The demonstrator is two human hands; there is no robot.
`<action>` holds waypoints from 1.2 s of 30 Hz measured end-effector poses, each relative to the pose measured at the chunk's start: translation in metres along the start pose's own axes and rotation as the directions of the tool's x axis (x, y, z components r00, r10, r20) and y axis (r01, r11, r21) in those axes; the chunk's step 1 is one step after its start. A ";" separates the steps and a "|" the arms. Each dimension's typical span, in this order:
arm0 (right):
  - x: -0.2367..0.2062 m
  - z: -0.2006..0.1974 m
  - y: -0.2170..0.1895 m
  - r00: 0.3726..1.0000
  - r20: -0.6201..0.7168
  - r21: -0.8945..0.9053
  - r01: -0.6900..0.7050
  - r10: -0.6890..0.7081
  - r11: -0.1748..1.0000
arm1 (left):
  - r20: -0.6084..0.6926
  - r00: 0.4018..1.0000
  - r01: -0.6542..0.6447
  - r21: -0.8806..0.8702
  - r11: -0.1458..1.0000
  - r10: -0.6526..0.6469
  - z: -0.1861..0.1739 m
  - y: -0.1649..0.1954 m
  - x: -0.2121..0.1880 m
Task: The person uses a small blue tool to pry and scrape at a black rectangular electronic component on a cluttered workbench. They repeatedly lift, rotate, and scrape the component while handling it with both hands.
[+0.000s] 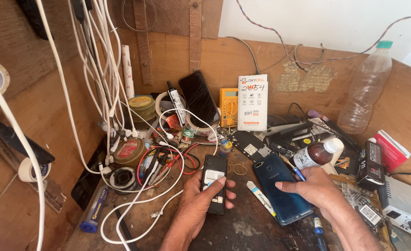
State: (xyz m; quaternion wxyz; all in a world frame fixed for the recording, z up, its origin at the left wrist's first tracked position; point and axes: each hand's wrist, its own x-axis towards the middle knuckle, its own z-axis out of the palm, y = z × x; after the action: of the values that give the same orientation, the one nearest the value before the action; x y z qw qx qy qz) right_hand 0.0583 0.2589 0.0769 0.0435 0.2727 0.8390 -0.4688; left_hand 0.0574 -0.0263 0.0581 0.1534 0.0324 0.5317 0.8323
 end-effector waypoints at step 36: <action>0.069 -0.120 0.108 0.863 -0.495 0.463 0.358 -0.098 0.811 | -0.022 1.000 0.002 0.010 1.000 -0.001 0.006 0.002 -0.001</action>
State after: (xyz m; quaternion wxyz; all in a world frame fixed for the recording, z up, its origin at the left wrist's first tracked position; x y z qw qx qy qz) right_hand 0.0755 0.4296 0.0391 -0.2877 0.2683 0.6863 -0.6118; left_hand 0.0589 -0.0216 0.0629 0.1479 0.0235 0.5375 0.8299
